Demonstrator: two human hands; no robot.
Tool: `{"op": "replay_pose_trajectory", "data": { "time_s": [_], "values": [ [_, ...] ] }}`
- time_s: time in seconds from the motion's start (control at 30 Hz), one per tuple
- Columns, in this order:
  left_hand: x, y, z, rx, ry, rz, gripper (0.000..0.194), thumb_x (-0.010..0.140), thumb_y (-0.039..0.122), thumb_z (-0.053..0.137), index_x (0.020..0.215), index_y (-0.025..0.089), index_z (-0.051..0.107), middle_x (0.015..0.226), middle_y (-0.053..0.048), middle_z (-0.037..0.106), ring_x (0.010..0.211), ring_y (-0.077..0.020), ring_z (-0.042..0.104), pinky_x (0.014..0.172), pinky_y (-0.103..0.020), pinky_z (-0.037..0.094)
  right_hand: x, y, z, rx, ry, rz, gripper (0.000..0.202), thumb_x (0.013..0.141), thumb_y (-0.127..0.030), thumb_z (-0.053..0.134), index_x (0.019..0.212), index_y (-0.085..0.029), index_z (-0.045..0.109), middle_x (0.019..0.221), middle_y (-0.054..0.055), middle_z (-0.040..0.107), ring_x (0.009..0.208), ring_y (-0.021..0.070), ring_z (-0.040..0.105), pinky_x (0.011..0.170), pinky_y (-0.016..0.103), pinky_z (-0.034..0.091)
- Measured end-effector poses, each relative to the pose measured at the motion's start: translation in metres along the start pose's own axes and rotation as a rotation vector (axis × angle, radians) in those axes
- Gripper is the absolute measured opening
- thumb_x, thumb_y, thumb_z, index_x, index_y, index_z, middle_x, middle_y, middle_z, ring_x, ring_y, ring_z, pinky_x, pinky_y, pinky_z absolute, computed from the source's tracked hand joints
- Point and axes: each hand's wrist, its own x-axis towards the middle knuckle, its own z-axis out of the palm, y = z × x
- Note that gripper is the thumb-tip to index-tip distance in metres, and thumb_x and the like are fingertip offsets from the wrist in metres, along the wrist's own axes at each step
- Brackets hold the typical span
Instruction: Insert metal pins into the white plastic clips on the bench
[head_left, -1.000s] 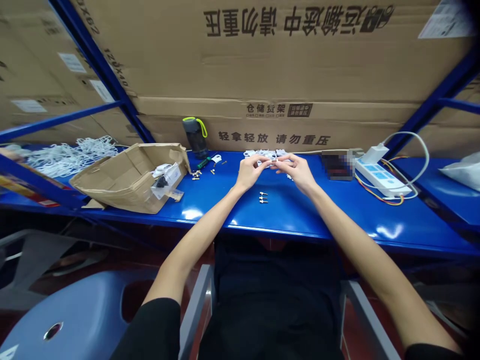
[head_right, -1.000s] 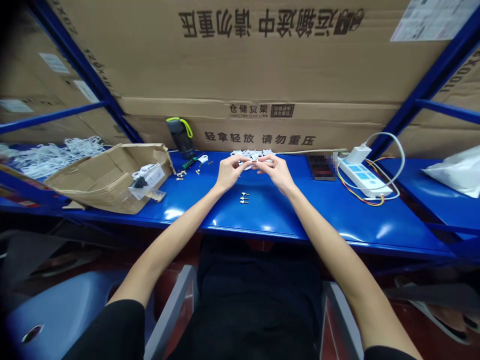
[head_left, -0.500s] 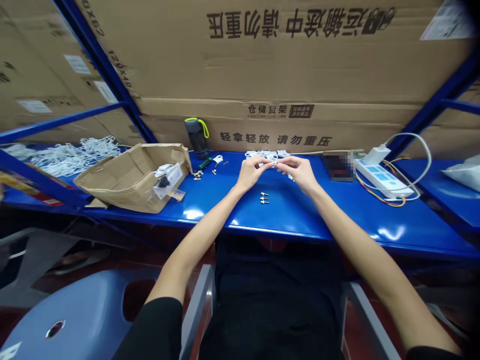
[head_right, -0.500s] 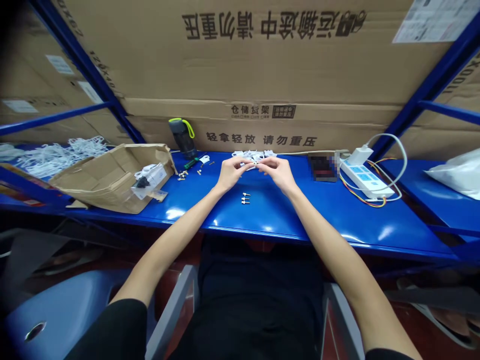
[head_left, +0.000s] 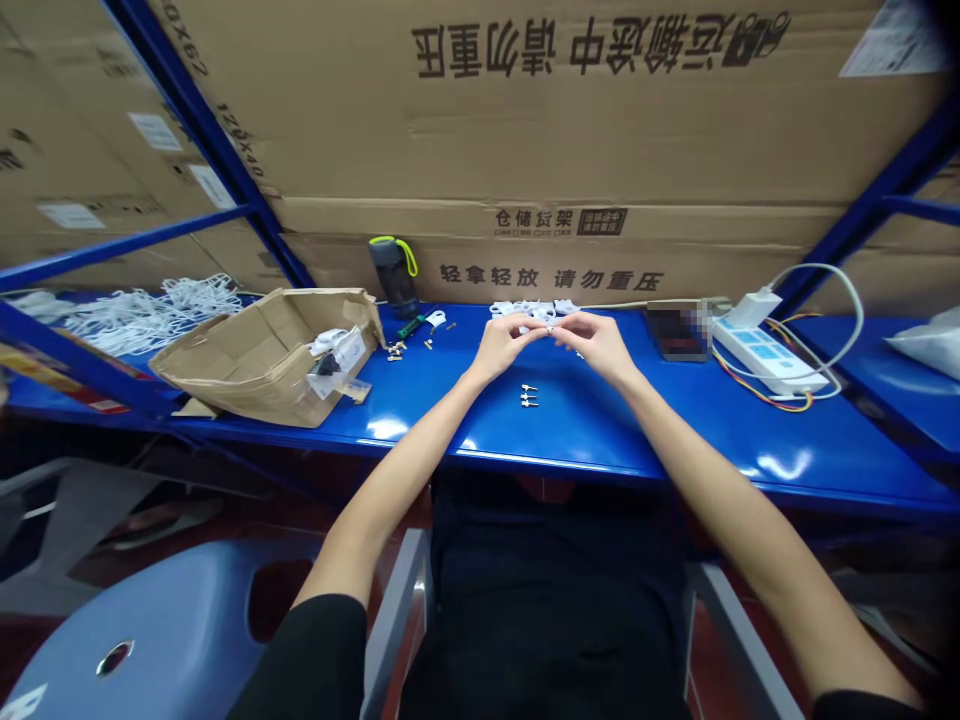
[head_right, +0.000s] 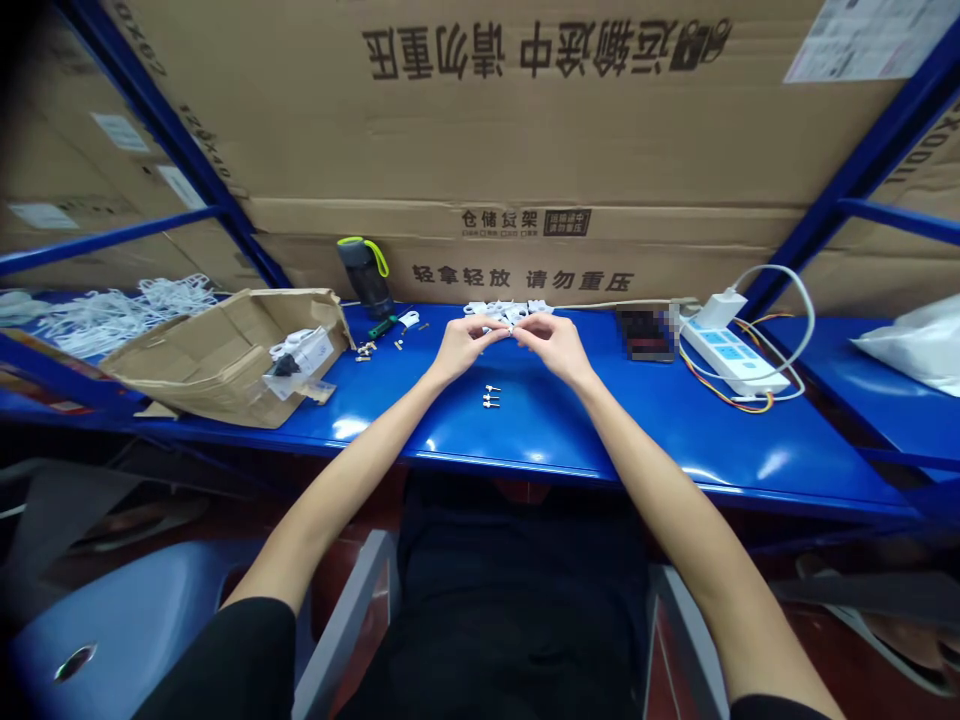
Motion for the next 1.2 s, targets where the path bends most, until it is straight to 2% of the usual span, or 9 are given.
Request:
{"op": "replay_pose_trajectory", "data": {
  "time_s": [0.2, 0.4, 0.53, 0.63, 0.73, 0.9, 1.2],
  "values": [
    [0.0, 0.001, -0.002, 0.043, -0.007, 0.008, 0.035, 0.1, 0.054, 0.075, 0.1, 0.022, 0.087, 0.101, -0.007, 0.085, 0.076, -0.0182, 0.067, 0.07, -0.031, 0.049, 0.001, -0.002, -0.004, -0.096, 0.026, -0.034, 0.042, 0.079, -0.065, 0.085, 0.086, -0.024, 0.083, 0.091, 0.006, 0.083, 0.087, 0.0282, 0.076, 0.089, 0.043, 0.062],
    [0.0, -0.005, -0.008, 0.19, -0.119, 0.095, 0.032, 0.106, 0.049, 0.069, 0.104, 0.021, 0.085, 0.103, -0.006, 0.084, 0.08, -0.0177, 0.069, 0.079, -0.03, 0.051, 0.003, 0.01, -0.007, -0.305, 0.007, -0.1, 0.032, 0.088, -0.054, 0.076, 0.086, -0.023, 0.083, 0.091, 0.006, 0.084, 0.084, 0.0278, 0.075, 0.088, 0.043, 0.059],
    [-0.001, -0.008, -0.012, 0.27, -0.189, 0.111, 0.033, 0.109, 0.048, 0.064, 0.107, 0.022, 0.085, 0.107, -0.006, 0.083, 0.088, -0.0187, 0.072, 0.081, -0.029, 0.051, 0.004, 0.019, -0.007, -0.434, -0.071, -0.129, 0.025, 0.091, -0.044, 0.071, 0.088, -0.022, 0.083, 0.091, 0.006, 0.084, 0.081, 0.0262, 0.073, 0.086, 0.04, 0.057],
    [-0.002, -0.008, -0.013, 0.335, -0.147, 0.088, 0.039, 0.112, 0.049, 0.057, 0.109, 0.021, 0.084, 0.109, -0.007, 0.083, 0.093, -0.0201, 0.073, 0.084, -0.028, 0.051, 0.003, 0.022, -0.004, -0.485, -0.149, -0.133, 0.019, 0.09, -0.038, 0.071, 0.088, -0.023, 0.082, 0.091, 0.006, 0.083, 0.08, 0.0254, 0.072, 0.086, 0.04, 0.056],
    [-0.003, -0.007, -0.012, 0.391, -0.114, 0.084, 0.04, 0.114, 0.047, 0.053, 0.112, 0.021, 0.083, 0.111, -0.008, 0.082, 0.096, -0.0211, 0.073, 0.085, -0.029, 0.051, 0.0, 0.022, 0.001, -0.507, -0.289, -0.158, 0.017, 0.091, -0.035, 0.071, 0.089, -0.023, 0.082, 0.094, 0.007, 0.082, 0.085, 0.025, 0.072, 0.086, 0.038, 0.056],
    [-0.007, -0.008, -0.005, 0.467, -0.176, 0.085, 0.036, 0.114, 0.043, 0.053, 0.112, 0.022, 0.083, 0.115, -0.007, 0.08, 0.099, -0.021, 0.073, 0.078, -0.027, 0.05, -0.006, 0.017, 0.011, -0.58, -0.528, -0.207, 0.011, 0.092, -0.028, 0.074, 0.09, -0.022, 0.083, 0.106, 0.009, 0.077, 0.092, 0.0243, 0.072, 0.086, 0.036, 0.055],
    [-0.008, -0.008, -0.003, 0.466, -0.184, 0.09, 0.032, 0.113, 0.039, 0.055, 0.108, 0.022, 0.082, 0.115, -0.006, 0.078, 0.098, -0.0201, 0.073, 0.075, -0.026, 0.049, -0.01, 0.011, 0.015, -0.612, -0.588, -0.221, 0.009, 0.094, -0.025, 0.073, 0.093, -0.022, 0.081, 0.108, 0.008, 0.075, 0.096, 0.0248, 0.071, 0.088, 0.036, 0.054]
  ]
}}
